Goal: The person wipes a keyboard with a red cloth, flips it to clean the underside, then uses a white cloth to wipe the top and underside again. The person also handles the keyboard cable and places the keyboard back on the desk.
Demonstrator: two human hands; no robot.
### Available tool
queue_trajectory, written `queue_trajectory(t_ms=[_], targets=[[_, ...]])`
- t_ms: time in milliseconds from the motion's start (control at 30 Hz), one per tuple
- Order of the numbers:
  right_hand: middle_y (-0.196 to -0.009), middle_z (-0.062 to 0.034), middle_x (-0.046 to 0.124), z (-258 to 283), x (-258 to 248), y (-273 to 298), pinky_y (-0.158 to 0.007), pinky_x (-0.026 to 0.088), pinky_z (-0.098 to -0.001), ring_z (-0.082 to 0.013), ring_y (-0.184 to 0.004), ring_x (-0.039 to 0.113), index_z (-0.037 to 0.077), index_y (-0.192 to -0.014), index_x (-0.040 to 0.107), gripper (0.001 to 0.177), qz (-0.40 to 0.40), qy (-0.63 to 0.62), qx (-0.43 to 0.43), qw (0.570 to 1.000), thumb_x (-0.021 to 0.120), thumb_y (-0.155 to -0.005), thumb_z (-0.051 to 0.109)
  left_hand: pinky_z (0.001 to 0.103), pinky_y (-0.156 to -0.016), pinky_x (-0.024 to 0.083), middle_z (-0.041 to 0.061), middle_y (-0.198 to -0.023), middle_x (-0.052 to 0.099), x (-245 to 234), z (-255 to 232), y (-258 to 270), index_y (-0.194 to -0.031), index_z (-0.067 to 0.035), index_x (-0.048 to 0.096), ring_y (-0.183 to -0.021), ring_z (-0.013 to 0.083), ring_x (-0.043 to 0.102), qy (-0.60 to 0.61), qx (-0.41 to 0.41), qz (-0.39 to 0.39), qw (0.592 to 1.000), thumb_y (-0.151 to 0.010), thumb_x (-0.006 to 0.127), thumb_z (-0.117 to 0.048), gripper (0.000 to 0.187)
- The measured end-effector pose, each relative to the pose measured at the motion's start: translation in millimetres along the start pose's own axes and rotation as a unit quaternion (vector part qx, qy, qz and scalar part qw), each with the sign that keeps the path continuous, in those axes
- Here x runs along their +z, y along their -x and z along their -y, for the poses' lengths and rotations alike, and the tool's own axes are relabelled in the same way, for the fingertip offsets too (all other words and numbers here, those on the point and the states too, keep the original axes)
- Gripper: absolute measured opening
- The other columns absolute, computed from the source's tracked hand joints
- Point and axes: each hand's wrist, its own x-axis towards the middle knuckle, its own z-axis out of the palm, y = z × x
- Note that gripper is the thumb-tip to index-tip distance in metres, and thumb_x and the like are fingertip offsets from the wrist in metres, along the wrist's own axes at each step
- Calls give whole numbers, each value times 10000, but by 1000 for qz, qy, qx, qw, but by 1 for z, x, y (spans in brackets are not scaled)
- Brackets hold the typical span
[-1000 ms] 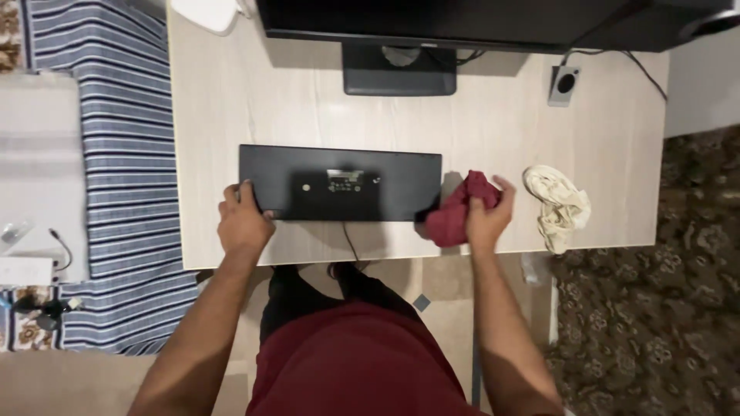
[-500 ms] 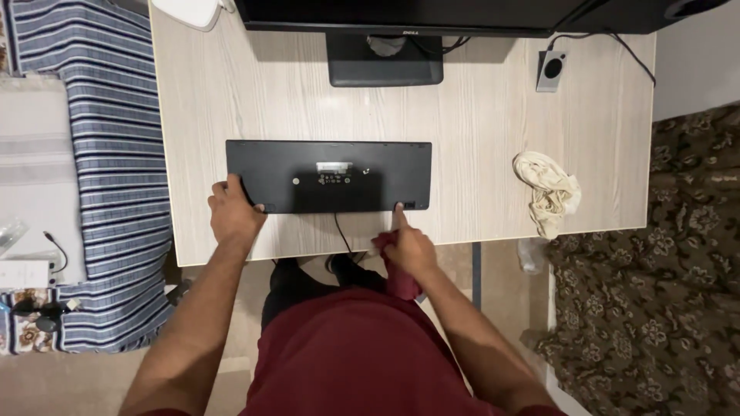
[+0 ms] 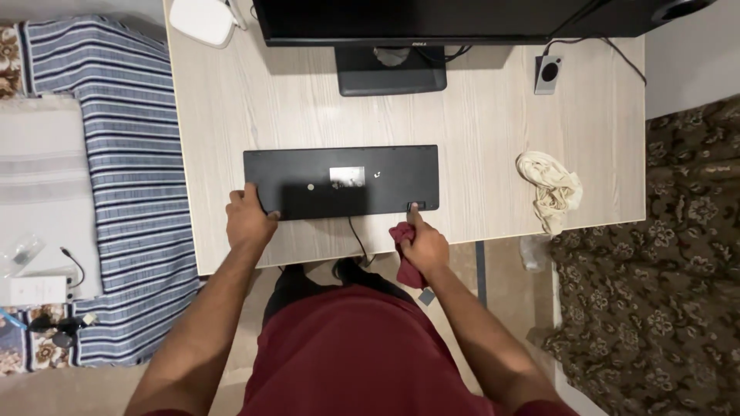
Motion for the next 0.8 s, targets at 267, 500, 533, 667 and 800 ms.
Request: queue_trajectory(t_ms=[267, 500, 533, 667, 800], targets=[[-1327, -28, 538, -68, 11, -45, -988, 566, -543, -382, -1154, 662, 247, -1335, 691, 563, -161, -129, 97, 974, 727, -776, 302, 588, -1031, 524, 248, -1345, 467, -6, 11, -10, -1453, -133, 388, -1225, 509, 559, 108, 2, 2, 994, -889, 773, -215, 688], [-1400, -170, 611, -81, 3, -86, -1091, 462, -499, -359, -1331, 565, 108, -1499, 541, 825, -44, -327, 128, 935, 708, -708, 274, 544, -1001, 492, 178, -1141, 596, 2, 33, -36, -1527, -170, 492, -1115, 397, 649, 168, -11, -7, 986, -998, 656, -200, 555], [-1319, -203, 645, -79, -1, -83, -1001, 481, -493, -366, -1253, 600, 70, -1423, 604, 764, -51, -368, 139, 918, 715, -693, 267, 525, -1002, 493, 173, -1130, 628, -4, 37, -35, -1540, -221, 492, -1100, 370, 662, 193, -12, 4, 981, -992, 640, -177, 570], [-865, -135, 674, -146, 2, -105, -635, 465, -419, -267, -793, 634, 104, -1058, 783, 445, -98, -424, 160, 886, 764, -690, 353, 435, -874, 546, 107, -1038, 739, 4, 75, -57, -1347, -309, 697, -962, 291, 713, 305, -10, 26, 952, -941, 717, -276, 407], [-738, -180, 616, -125, -70, -61, -586, 415, -409, -306, -706, 602, 52, -835, 739, 376, -95, -401, 145, 899, 740, -762, 421, 267, -551, 511, 99, -795, 663, -39, 68, -27, -1233, -72, 740, -639, 135, 610, 429, 31, 88, 898, -930, 772, -246, 351]])
